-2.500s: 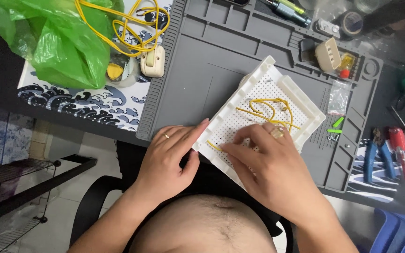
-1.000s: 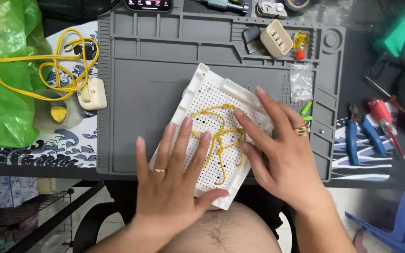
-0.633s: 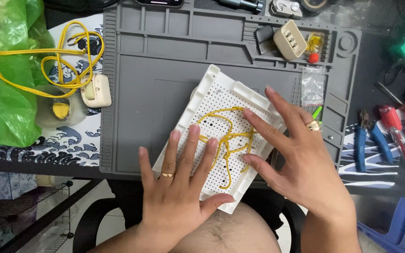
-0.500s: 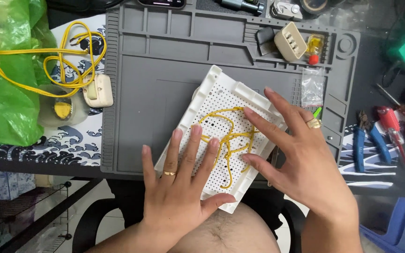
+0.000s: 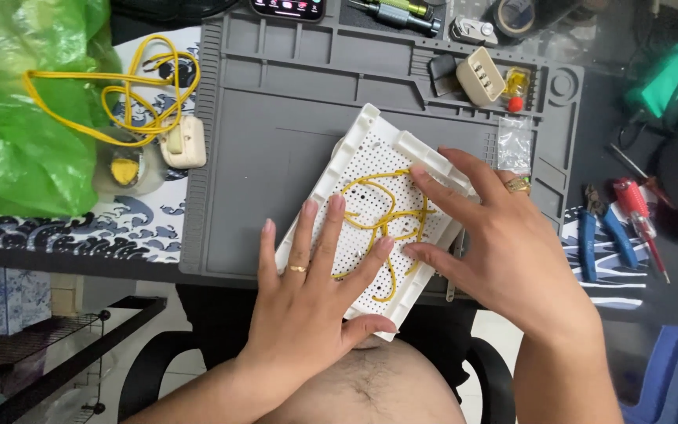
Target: Threading and routing yellow electrical wire through a perforated plastic panel as part of an assembly or repair task.
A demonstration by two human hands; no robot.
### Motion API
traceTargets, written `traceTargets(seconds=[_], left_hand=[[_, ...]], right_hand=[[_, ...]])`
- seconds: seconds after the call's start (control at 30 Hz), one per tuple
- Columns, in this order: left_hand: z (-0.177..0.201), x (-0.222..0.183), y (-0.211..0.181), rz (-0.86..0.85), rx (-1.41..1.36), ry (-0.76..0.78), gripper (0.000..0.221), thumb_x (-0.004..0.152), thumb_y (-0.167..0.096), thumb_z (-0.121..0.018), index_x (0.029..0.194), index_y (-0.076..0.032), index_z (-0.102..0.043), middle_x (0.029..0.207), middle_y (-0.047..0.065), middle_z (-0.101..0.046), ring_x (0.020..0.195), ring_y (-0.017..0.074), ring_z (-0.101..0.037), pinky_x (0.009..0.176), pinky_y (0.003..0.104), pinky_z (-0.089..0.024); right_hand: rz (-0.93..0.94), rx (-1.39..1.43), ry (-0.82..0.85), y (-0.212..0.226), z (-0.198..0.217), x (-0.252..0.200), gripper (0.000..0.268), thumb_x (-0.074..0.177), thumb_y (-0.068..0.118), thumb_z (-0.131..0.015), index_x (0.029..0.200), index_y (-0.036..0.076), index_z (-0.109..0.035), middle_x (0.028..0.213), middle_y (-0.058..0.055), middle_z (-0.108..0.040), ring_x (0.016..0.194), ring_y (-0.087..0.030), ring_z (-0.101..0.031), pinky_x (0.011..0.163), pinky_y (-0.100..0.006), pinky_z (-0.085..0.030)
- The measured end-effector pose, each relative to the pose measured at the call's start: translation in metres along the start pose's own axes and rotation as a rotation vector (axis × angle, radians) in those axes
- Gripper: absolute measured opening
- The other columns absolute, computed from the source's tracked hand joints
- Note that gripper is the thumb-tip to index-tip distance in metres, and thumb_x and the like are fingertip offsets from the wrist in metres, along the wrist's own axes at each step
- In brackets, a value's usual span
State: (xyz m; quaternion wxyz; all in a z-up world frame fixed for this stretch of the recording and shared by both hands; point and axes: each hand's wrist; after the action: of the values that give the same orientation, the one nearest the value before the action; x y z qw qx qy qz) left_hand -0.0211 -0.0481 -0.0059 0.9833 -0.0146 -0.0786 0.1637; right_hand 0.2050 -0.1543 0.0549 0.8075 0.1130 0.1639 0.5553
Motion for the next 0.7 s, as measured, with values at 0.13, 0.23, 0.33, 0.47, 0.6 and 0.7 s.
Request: traceTargets(seconds=[0.13,0.23,0.33,0.47,0.6,0.7], left_hand=[[0.004,0.001,0.001,-0.018,-0.046,0.01,0.116,0.076,-0.104,-0.061,0.167,-0.039,-0.033,0.175,0.024,-0.02,0.161,0.0458,-0.025,0.12,0.074,-0.031],[0.003,0.001,0.007,-0.047,-0.064,0.027,0.138,0.06,-0.113,-0.068,0.169,-0.039,-0.028,0.176,0.026,-0.014,0.163,0.047,-0.02,0.124,0.073,-0.025],[0.001,-0.003,0.014,-0.083,-0.033,0.047,0.148,0.052,-0.105,-0.08,0.171,-0.038,-0.024,0.176,0.028,-0.013,0.163,0.0472,-0.021,0.125,0.071,-0.026],[-0.005,-0.006,0.014,-0.082,0.06,0.034,0.13,0.065,-0.038,-0.094,0.171,-0.041,-0.02,0.175,0.027,-0.018,0.163,0.0446,-0.027,0.124,0.067,-0.036],[-0.008,-0.007,0.019,-0.085,-0.022,-0.007,0.117,0.066,-0.022,-0.079,0.169,-0.042,-0.029,0.175,0.027,-0.02,0.163,0.0465,-0.028,0.125,0.069,-0.036],[-0.013,-0.012,0.031,-0.067,-0.143,0.006,0.094,0.084,-0.053,-0.078,0.167,-0.041,-0.035,0.176,0.029,-0.016,0.164,0.0497,-0.022,0.126,0.07,-0.029]], right_hand=[[0.06,-0.032,-0.022,-0.004,-0.002,-0.001,0.078,0.09,0.05,-0.075,0.159,0.02,-0.054,0.157,-0.017,-0.05,0.112,-0.047,-0.062,0.084,-0.057,-0.053],[0.126,0.104,-0.037,-0.013,0.0,-0.006,0.068,0.097,0.043,-0.067,0.16,0.02,-0.052,0.163,-0.02,-0.045,0.131,-0.045,-0.053,0.1,-0.058,-0.045],[0.142,0.279,-0.044,-0.022,0.004,-0.011,0.06,0.102,0.039,-0.059,0.157,0.018,-0.052,0.168,-0.023,-0.04,0.151,-0.041,-0.046,0.116,-0.058,-0.039],[0.14,0.283,-0.167,-0.027,0.017,-0.006,0.063,0.105,0.035,-0.053,0.161,0.007,-0.047,0.17,-0.026,-0.037,0.156,-0.044,-0.038,0.125,-0.063,-0.034],[0.247,0.264,-0.257,-0.037,0.038,0.015,0.06,0.107,0.03,-0.058,0.16,0.002,-0.049,0.166,-0.031,-0.041,0.157,-0.046,-0.041,0.127,-0.058,-0.035],[0.334,0.394,-0.349,-0.046,0.04,0.038,0.049,0.112,0.016,-0.06,0.155,-0.006,-0.053,0.165,-0.029,-0.041,0.14,-0.038,-0.055,0.119,-0.05,-0.05]])
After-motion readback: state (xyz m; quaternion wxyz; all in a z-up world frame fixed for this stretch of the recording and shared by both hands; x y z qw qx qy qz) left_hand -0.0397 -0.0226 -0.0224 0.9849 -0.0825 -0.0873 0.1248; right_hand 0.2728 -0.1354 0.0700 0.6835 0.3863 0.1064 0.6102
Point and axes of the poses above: each hand's wrist, its own x-axis towards the middle knuckle, its own z-axis out of the back of the hand, y = z × x
